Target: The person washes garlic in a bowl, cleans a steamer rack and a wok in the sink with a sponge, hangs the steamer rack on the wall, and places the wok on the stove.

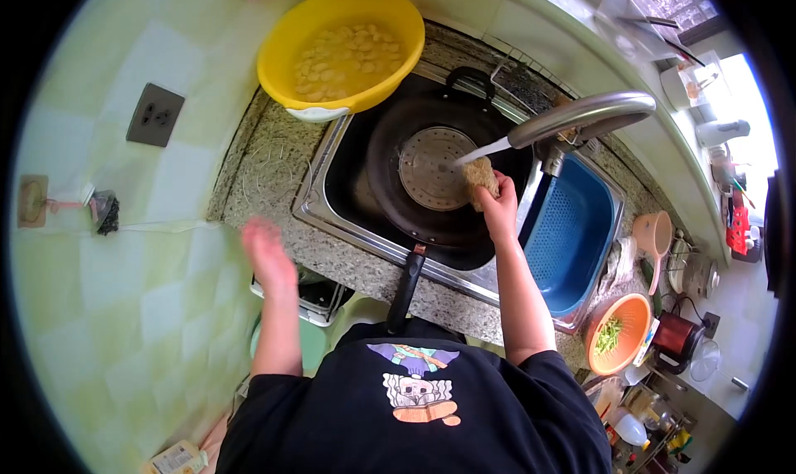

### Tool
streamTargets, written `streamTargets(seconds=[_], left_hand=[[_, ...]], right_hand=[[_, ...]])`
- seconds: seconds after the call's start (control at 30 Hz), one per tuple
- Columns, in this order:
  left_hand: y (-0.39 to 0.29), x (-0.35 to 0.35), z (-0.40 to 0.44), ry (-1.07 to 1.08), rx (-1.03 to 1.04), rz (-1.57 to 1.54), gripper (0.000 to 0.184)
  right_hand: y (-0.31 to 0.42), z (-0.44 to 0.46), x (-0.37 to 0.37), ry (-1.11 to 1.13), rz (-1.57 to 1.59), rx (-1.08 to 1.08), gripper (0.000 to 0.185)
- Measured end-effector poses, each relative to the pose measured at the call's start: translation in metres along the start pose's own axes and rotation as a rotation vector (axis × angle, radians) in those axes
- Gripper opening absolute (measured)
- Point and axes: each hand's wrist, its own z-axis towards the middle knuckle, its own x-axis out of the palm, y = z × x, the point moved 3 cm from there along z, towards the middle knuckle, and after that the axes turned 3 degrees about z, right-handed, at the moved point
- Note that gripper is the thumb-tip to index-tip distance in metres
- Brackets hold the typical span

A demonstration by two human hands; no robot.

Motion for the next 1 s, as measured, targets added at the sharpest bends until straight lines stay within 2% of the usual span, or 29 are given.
streamTargets(seconds=[0.07, 0.13, 0.2, 0.27, 0.3, 0.43, 0.53, 0.57, 0.67, 0.87, 0.9, 0.93, 1.0], left_hand=[[0.007, 0.070, -0.038, 0.643, -0.287, -0.118, 0.042], [0.041, 0.124, -0.060, 0.689, -0.644, -0.255, 0.027], [0.091, 0.160, -0.054, 0.582, -0.787, -0.115, 0.055], [0.160, 0.181, -0.021, 0.560, -0.728, 0.255, 0.066], [0.193, 0.186, -0.004, 0.544, -0.664, 0.404, 0.064], [0.207, 0.209, 0.008, 0.517, -0.528, 0.756, 0.044], [0.198, 0.215, 0.002, 0.548, -0.725, 0.707, 0.023], [0.192, 0.217, 0.000, 0.564, -0.767, 0.762, 0.029], [0.177, 0.217, 0.001, 0.616, -0.750, 0.803, 0.031], [0.151, 0.223, -0.005, 0.789, -0.826, 0.478, 0.040], [0.138, 0.227, -0.017, 0.703, -0.760, 0.556, 0.043], [0.142, 0.228, -0.021, 0.791, -0.742, 0.451, 0.042], [0.141, 0.228, -0.035, 0.840, -0.644, 0.438, 0.042]], right_hand=[[-0.002, 0.002, 0.000, -0.053, -0.003, -0.013, 0.047], [0.000, 0.009, 0.006, -0.123, -0.010, -0.063, 0.058], [-0.005, 0.012, 0.015, -0.022, 0.110, -0.027, 0.068], [-0.048, 0.028, 0.017, -0.023, -0.121, -0.207, 0.071], [-0.026, 0.019, 0.014, -0.053, -0.320, -0.166, 0.071], [-0.024, 0.017, 0.014, -0.021, -0.350, -0.098, 0.070], [-0.017, 0.013, 0.014, -0.037, -0.400, -0.155, 0.068], [-0.018, 0.012, 0.013, -0.053, -0.400, -0.165, 0.067], [-0.018, 0.010, 0.012, -0.070, -0.371, -0.155, 0.065], [-0.013, 0.009, 0.019, -0.045, -0.167, -0.084, 0.063], [-0.012, 0.007, 0.024, -0.032, -0.132, -0.079, 0.064], [-0.010, 0.002, 0.029, -0.019, -0.097, -0.073, 0.065], [0.024, -0.029, 0.048, 0.030, -0.342, -0.389, 0.062]])
